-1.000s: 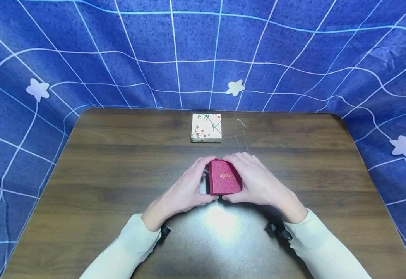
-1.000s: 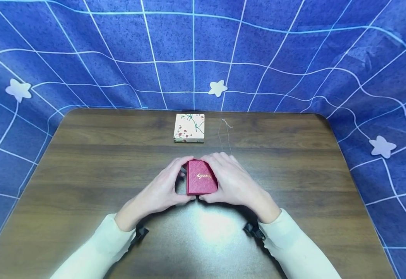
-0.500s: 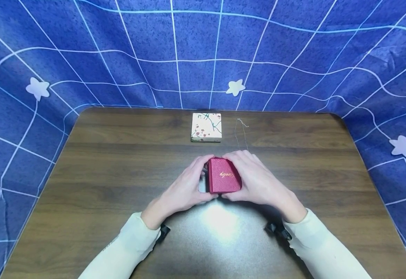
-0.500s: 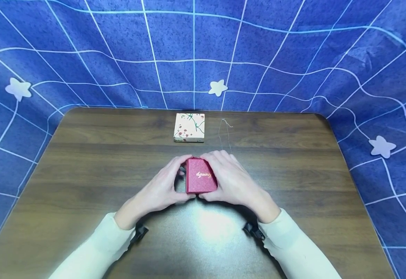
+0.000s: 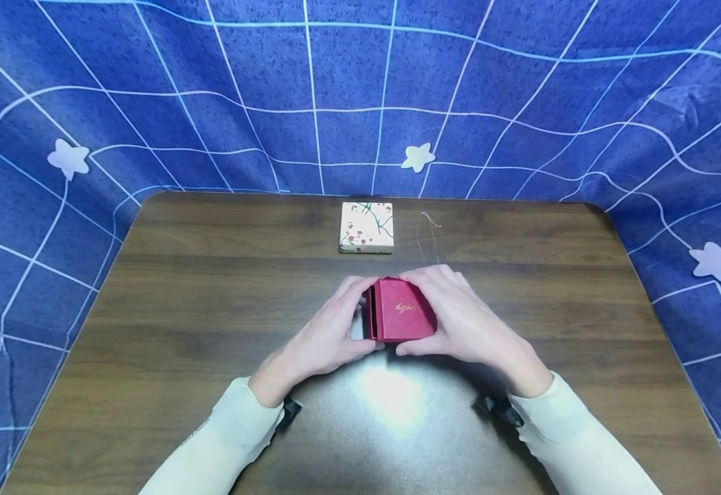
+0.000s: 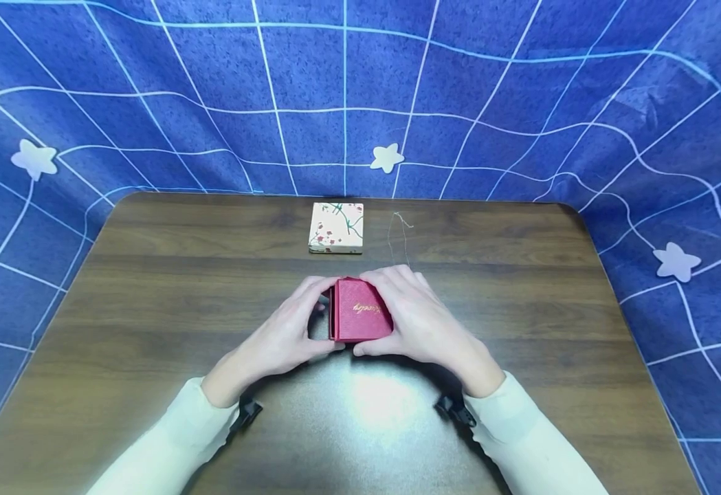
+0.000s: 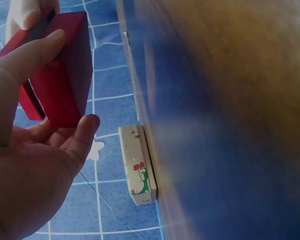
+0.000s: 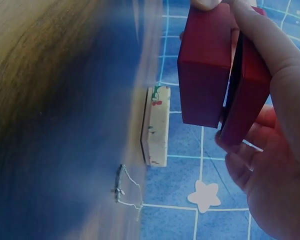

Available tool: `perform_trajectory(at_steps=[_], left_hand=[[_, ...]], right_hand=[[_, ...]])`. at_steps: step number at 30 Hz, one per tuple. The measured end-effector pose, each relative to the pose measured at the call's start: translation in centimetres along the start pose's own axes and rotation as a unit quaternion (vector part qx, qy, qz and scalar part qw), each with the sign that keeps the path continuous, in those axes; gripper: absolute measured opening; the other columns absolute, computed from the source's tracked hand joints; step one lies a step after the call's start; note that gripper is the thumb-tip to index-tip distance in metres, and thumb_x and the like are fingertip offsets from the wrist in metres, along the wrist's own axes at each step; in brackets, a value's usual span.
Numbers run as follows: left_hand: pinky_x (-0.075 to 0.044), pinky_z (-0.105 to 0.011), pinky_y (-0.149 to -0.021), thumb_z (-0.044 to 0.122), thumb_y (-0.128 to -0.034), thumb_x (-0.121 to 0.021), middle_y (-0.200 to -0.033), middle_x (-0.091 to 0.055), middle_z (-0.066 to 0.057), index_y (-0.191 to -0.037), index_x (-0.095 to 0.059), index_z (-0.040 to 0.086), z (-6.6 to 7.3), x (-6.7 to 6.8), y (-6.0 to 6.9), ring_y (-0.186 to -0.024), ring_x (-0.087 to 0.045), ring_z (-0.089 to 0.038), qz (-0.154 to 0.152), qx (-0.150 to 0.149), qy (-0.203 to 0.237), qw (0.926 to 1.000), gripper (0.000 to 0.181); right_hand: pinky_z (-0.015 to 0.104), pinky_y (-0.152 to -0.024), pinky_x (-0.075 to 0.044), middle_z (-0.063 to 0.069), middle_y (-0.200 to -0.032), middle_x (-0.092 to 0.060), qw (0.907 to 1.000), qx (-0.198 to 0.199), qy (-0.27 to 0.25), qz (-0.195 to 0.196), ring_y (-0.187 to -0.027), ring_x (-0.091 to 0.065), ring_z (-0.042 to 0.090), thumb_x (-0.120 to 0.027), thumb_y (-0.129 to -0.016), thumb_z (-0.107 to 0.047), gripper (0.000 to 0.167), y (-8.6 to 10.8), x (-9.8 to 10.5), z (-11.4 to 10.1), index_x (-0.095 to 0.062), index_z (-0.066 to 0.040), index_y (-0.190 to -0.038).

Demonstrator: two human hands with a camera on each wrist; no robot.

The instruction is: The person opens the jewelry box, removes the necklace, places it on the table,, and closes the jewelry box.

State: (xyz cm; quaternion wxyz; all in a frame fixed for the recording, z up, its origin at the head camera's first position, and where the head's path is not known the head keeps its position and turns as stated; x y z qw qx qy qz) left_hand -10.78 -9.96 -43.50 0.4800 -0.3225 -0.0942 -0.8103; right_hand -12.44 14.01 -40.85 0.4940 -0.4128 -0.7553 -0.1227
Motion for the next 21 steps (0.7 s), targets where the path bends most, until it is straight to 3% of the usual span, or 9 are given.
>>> perform_trajectory(at_steps=[8,21], left_hand=[[-0.053,-0.045,-0.106,0.013,-0.0788,-0.096,-0.146,-0.047,-0.005,-0.156,-0.041,0.008,-0.2,0.1,0.1,-0.117,-0.062,-0.022,0.001,0.011,0.000,0.9999,0.095],[-0.054,-0.045,-0.105,0.015,-0.0788,-0.096,-0.148,-0.047,-0.005,-0.157,-0.041,0.006,-0.2,0.4,0.1,-0.118,-0.062,-0.023,0.006,0.025,-0.007,0.9996,0.096]], right_hand=[[0.043,-0.100,-0.035,-0.004,-0.136,-0.056,1.0000,0.001,-0.003,0.003,-0.126,-0.043,0.018,-0.093,-0.075,-0.055,0.094,0.6,1.2,0.2,-0.051,-0.020,-0.150],[0.047,-0.101,-0.036,0.000,-0.136,-0.055,0.9998,-0.019,0.011,0.000,-0.129,-0.044,0.022,-0.100,-0.068,-0.041,0.097,2.2,3.5,1.7,-0.051,-0.017,-0.148]])
Point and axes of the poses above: each hand's wrist, its own y-axis away from the middle knuckle, its own x-axis out of the back of the hand, z = x × y, the point moved 2 cm from there along -y, towards the middle knuckle
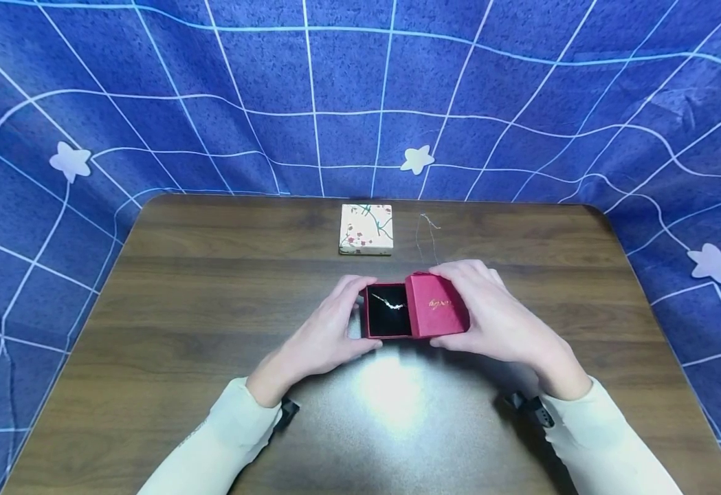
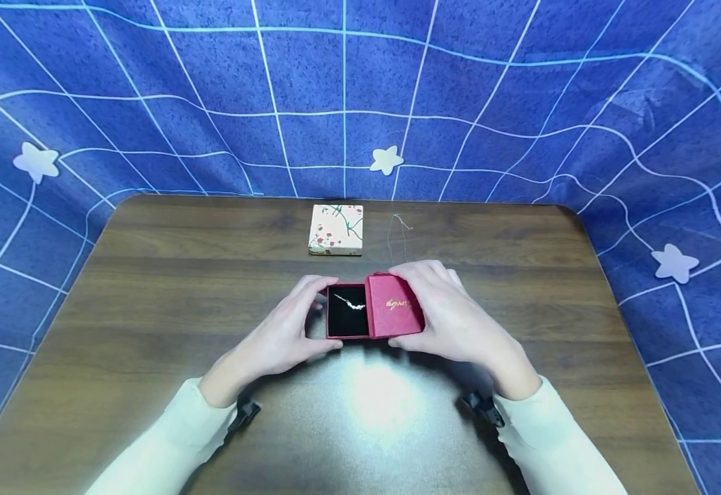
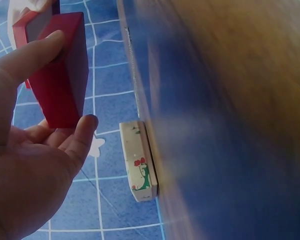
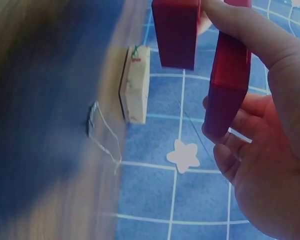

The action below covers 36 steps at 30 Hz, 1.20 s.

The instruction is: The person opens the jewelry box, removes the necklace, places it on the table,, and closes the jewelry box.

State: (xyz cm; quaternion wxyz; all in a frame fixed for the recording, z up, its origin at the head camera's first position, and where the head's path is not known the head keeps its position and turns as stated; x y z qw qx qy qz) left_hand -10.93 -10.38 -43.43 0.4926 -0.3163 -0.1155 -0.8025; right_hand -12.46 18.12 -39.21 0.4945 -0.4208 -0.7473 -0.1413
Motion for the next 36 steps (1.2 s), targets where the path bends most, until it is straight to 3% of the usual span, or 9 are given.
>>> perform_trajectory(at_steps=[13,25,36], left_hand=[[-0.053,-0.042,-0.106,0.015,-0.0786,-0.097,-0.149,-0.045,-0.004,-0.157,-0.041,0.007,-0.1,0.2,0.1,-0.123,-0.062,-0.023,0.006,0.005,0.004,1.0000,0.097],[-0.053,-0.042,-0.106,0.013,-0.0778,-0.097,-0.149,-0.046,-0.004,-0.157,-0.041,0.006,-0.2,0.1,0.1,-0.124,-0.061,-0.023,0.009,0.004,0.007,0.9999,0.097],[-0.053,-0.042,-0.106,0.014,-0.0777,-0.097,-0.149,-0.046,-0.004,-0.157,-0.041,0.007,-0.4,0.1,0.1,-0.123,-0.062,-0.022,0.009,0.005,0.003,0.9999,0.097]], right_hand=[[0.051,-0.099,-0.036,0.007,-0.137,-0.058,0.9993,-0.025,0.028,0.000,-0.128,-0.046,0.030,-0.103,-0.065,-0.030,0.100,2.0,2.1,2.2,-0.050,-0.011,-0.148],[0.049,-0.094,-0.036,0.008,-0.135,-0.058,0.9977,-0.046,0.050,0.004,-0.124,-0.048,0.030,-0.106,-0.062,-0.032,0.102,3.8,3.6,4.6,-0.052,-0.010,-0.146],[0.058,-0.097,-0.038,0.017,-0.137,-0.057,0.9963,-0.055,0.065,-0.013,-0.124,-0.049,0.036,-0.103,-0.063,-0.016,0.099,5.3,4.5,7.3,-0.050,-0.004,-0.146]])
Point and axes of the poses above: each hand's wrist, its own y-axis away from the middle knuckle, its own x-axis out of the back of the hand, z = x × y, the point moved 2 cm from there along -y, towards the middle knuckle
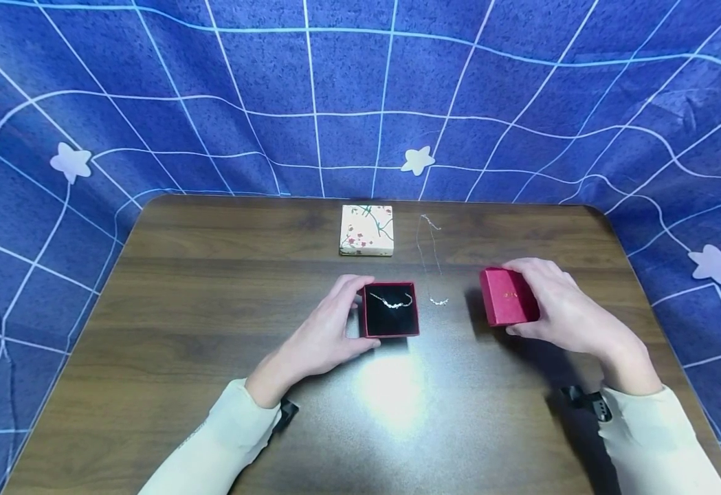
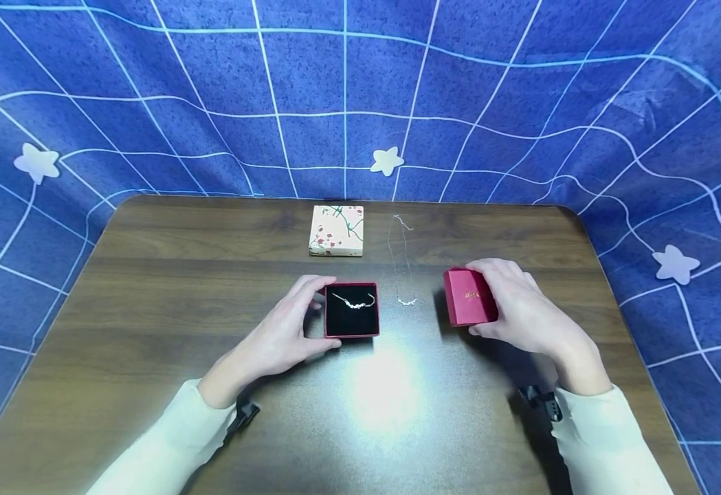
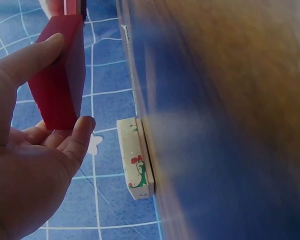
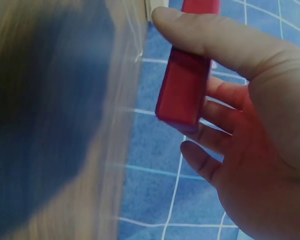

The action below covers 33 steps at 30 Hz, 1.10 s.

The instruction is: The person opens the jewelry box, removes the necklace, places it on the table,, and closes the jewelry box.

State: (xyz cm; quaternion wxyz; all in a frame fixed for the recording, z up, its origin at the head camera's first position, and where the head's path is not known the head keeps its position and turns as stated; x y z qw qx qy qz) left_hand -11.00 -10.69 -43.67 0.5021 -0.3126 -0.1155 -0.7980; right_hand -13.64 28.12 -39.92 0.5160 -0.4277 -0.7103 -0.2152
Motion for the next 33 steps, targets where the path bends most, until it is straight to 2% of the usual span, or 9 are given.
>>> perform_trajectory(at_steps=[4,13,20,25,33], left_hand=[[-0.053,-0.042,-0.106,0.014,-0.0776,-0.097,-0.150,-0.045,-0.004,-0.157,-0.041,0.007,-0.1,0.0,0.0,-0.123,-0.061,-0.022,0.000,-0.003,0.000,1.0000,0.098],[-0.053,-0.043,-0.105,0.014,-0.0776,-0.097,-0.149,-0.046,-0.003,-0.157,-0.041,0.006,-0.1,0.0,0.0,-0.122,-0.062,-0.022,0.000,-0.006,0.004,1.0000,0.097],[-0.053,-0.043,-0.106,0.013,-0.0781,-0.097,-0.150,-0.045,-0.005,-0.157,-0.041,0.005,-0.1,0.0,0.0,-0.123,-0.061,-0.023,-0.003,-0.002,0.006,1.0000,0.097],[-0.053,-0.042,-0.106,0.012,-0.0779,-0.097,-0.150,-0.045,-0.005,-0.157,-0.040,0.005,-0.1,0.0,0.0,-0.123,-0.061,-0.023,-0.004,-0.004,0.008,0.9999,0.097],[-0.053,-0.042,-0.106,0.012,-0.0781,-0.096,-0.150,-0.045,-0.005,-0.157,-0.040,0.004,0.0,0.0,0.0,-0.123,-0.060,-0.023,-0.006,0.001,0.007,1.0000,0.097]], right_hand=[[0.060,-0.096,-0.040,0.019,-0.135,-0.058,0.9996,-0.021,0.011,-0.013,-0.123,-0.050,0.039,-0.104,-0.061,-0.016,0.099,0.4,0.1,1.1,-0.050,-0.003,-0.144],[0.062,-0.089,-0.043,0.018,-0.133,-0.061,0.9975,-0.047,0.023,-0.048,-0.118,-0.053,0.036,-0.105,-0.062,-0.030,0.101,1.2,0.1,3.7,-0.052,-0.003,-0.144],[0.066,-0.092,-0.043,0.020,-0.130,-0.062,0.9953,-0.065,0.025,-0.067,-0.119,-0.054,0.040,-0.105,-0.062,-0.033,0.101,2.2,0.0,5.6,-0.053,-0.004,-0.143],[0.066,-0.093,-0.041,0.022,-0.129,-0.060,0.9928,-0.084,0.019,-0.083,-0.118,-0.052,0.044,-0.105,-0.061,-0.034,0.102,2.7,-0.2,6.6,-0.052,-0.005,-0.144],[0.063,-0.093,-0.042,0.023,-0.130,-0.058,0.9906,-0.090,0.016,-0.102,-0.117,-0.050,0.044,-0.104,-0.063,-0.037,0.104,3.1,-0.4,7.5,-0.050,-0.004,-0.144]])
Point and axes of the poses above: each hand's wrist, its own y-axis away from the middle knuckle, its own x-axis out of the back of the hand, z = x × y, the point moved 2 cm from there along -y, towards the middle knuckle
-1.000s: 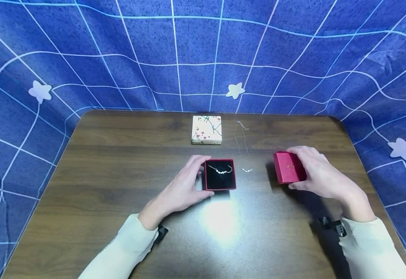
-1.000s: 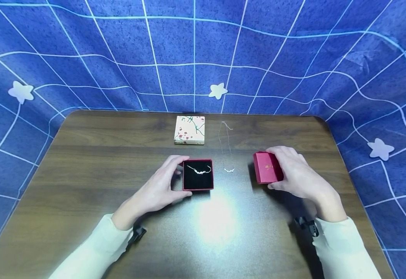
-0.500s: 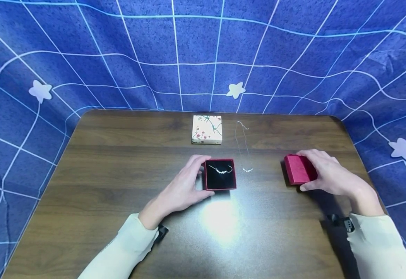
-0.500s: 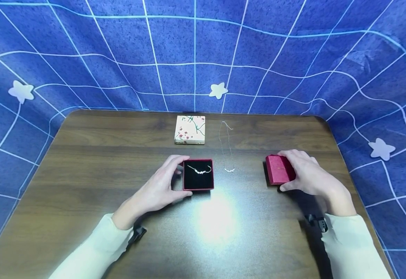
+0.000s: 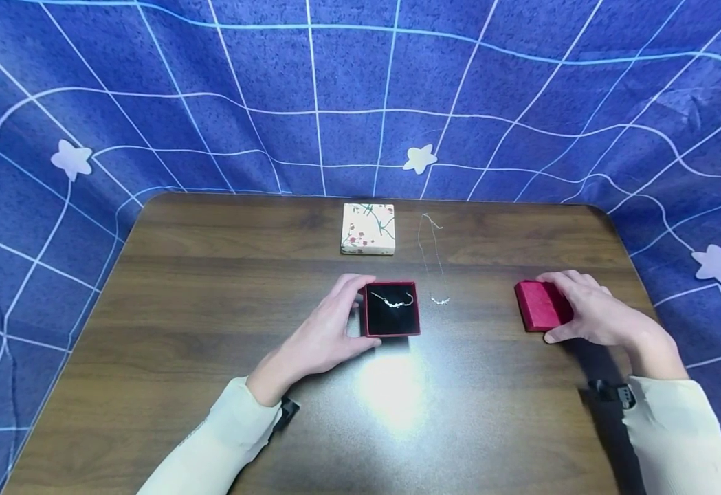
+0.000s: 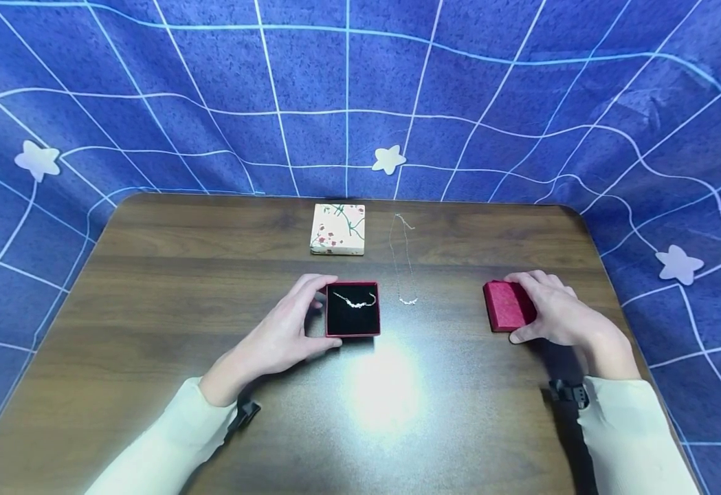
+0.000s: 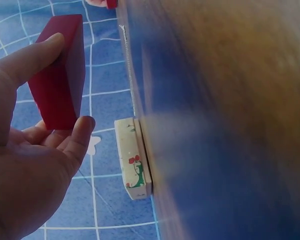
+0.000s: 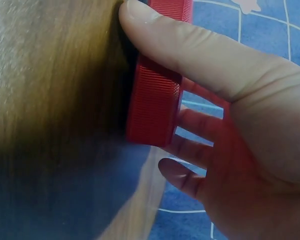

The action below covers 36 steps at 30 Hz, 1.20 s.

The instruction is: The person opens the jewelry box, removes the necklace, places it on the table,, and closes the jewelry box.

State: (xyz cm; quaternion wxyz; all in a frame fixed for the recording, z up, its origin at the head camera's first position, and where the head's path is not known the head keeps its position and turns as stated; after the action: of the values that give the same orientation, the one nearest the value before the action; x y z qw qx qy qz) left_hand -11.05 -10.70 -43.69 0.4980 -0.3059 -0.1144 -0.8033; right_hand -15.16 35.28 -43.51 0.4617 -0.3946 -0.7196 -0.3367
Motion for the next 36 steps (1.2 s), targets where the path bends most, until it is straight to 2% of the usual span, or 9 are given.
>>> perform_trajectory(at_steps=[8,17,24,29,33,36], left_hand=[[-0.052,-0.042,-0.107,0.012,-0.0783,-0.096,-0.150,-0.045,-0.005,-0.157,-0.040,0.007,0.0,0.0,0.0,-0.123,-0.060,-0.022,0.000,-0.002,0.003,1.0000,0.097],[-0.052,-0.043,-0.107,0.012,-0.0781,-0.096,-0.150,-0.045,-0.004,-0.158,-0.040,0.007,0.0,0.0,0.1,-0.124,-0.060,-0.022,0.000,0.001,0.007,1.0000,0.097],[-0.052,-0.043,-0.107,0.013,-0.0785,-0.096,-0.151,-0.045,-0.004,-0.158,-0.040,0.006,0.0,0.0,0.1,-0.124,-0.060,-0.022,-0.001,0.003,0.005,1.0000,0.097],[-0.052,-0.043,-0.107,0.013,-0.0785,-0.096,-0.150,-0.045,-0.004,-0.158,-0.040,0.007,0.0,0.0,0.0,-0.123,-0.061,-0.023,0.000,0.004,0.005,1.0000,0.097],[-0.052,-0.043,-0.107,0.013,-0.0783,-0.096,-0.150,-0.045,-0.004,-0.158,-0.040,0.008,0.0,0.0,0.0,-0.124,-0.061,-0.023,0.000,0.004,0.002,1.0000,0.097],[-0.052,-0.043,-0.107,0.014,-0.0782,-0.096,-0.150,-0.045,-0.004,-0.158,-0.041,0.008,0.1,0.0,0.0,-0.123,-0.061,-0.023,0.001,0.004,-0.002,1.0000,0.097]], right_hand=[[0.066,-0.091,-0.042,0.028,-0.134,-0.051,0.9995,-0.026,-0.003,-0.021,-0.118,-0.046,0.048,-0.104,-0.063,-0.040,0.107,0.2,-0.1,0.5,-0.045,-0.007,-0.147],[0.060,-0.087,-0.042,0.027,-0.130,-0.053,0.9997,-0.022,-0.002,-0.007,-0.116,-0.047,0.046,-0.104,-0.061,-0.041,0.108,0.2,-0.3,0.5,-0.047,-0.008,-0.145],[0.063,-0.089,-0.043,0.028,-0.131,-0.052,0.9996,-0.024,-0.006,-0.009,-0.116,-0.047,0.047,-0.105,-0.060,-0.041,0.112,0.3,-0.3,0.3,-0.045,-0.007,-0.148],[0.066,-0.088,-0.043,0.030,-0.133,-0.051,0.9996,-0.026,-0.005,-0.006,-0.117,-0.047,0.050,-0.104,-0.059,-0.047,0.117,0.6,-0.3,0.1,-0.041,-0.008,-0.151],[0.065,-0.087,-0.041,0.028,-0.135,-0.050,0.9996,-0.025,-0.003,0.013,-0.120,-0.046,0.050,-0.102,-0.062,-0.052,0.116,0.7,0.0,-0.5,-0.041,-0.011,-0.153],[0.065,-0.089,-0.038,0.026,-0.137,-0.050,0.9994,-0.027,-0.007,0.021,-0.122,-0.044,0.048,-0.098,-0.068,-0.053,0.111,0.8,0.3,-1.1,-0.041,-0.012,-0.155]])
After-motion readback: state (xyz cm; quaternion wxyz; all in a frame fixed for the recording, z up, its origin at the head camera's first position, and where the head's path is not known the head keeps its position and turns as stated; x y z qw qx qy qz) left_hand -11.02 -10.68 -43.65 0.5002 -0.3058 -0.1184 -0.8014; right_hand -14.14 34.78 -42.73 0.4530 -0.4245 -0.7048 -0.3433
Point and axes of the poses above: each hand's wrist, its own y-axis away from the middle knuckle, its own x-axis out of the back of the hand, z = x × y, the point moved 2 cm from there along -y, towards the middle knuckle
